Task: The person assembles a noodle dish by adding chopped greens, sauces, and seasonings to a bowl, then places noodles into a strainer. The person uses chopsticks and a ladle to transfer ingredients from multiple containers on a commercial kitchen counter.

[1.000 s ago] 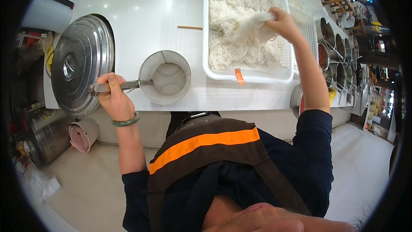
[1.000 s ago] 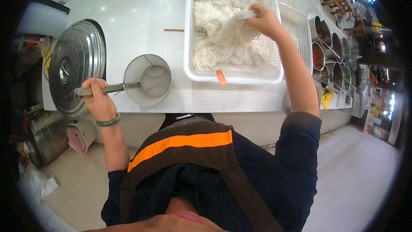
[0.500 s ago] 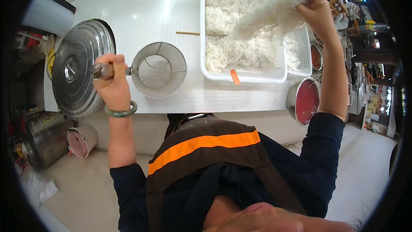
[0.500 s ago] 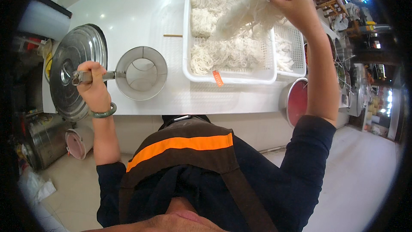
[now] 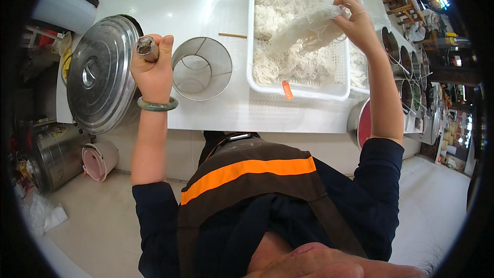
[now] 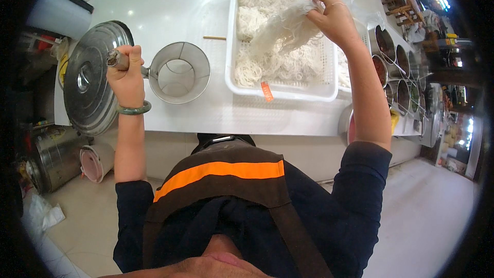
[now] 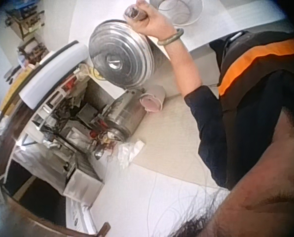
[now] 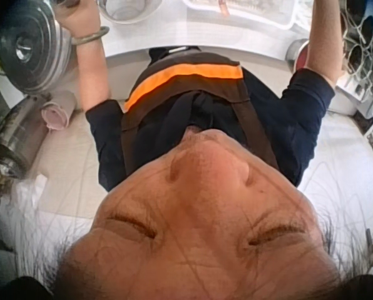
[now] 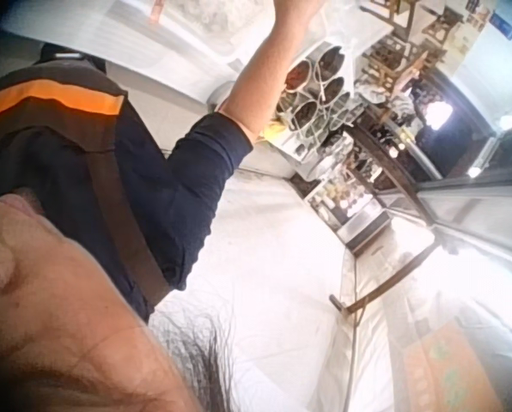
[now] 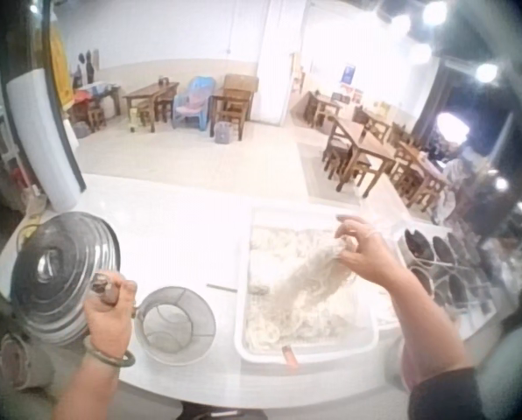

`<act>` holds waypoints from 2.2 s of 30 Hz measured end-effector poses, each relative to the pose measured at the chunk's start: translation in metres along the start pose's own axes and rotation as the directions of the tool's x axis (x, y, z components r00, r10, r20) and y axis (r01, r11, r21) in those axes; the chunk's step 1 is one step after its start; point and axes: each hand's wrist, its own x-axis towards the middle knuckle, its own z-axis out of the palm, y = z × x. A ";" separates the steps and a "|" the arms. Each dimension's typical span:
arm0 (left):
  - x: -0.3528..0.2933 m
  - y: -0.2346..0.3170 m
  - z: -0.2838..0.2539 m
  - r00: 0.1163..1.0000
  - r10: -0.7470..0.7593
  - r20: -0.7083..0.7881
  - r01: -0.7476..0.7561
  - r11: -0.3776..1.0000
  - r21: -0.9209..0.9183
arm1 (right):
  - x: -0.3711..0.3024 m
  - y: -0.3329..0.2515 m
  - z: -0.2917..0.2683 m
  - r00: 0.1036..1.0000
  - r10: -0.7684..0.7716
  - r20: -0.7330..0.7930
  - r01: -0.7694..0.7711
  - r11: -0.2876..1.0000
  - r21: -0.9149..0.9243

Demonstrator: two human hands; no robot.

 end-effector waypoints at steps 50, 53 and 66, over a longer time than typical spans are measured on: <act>0.016 -0.048 0.025 0.966 -0.259 -0.027 0.249 0.951 -0.185 | 0.056 -0.069 -0.096 0.954 -0.032 0.300 0.005 0.996 0.092; 0.016 -0.053 0.023 0.963 -0.265 -0.050 0.247 0.940 -0.234 | 0.078 -0.092 -0.135 0.968 -0.035 0.250 0.049 0.998 -0.051; 0.011 -0.045 0.010 0.941 -0.322 -0.107 0.279 0.913 -0.296 | 0.076 -0.254 -0.040 0.904 -0.105 0.414 0.027 0.981 0.191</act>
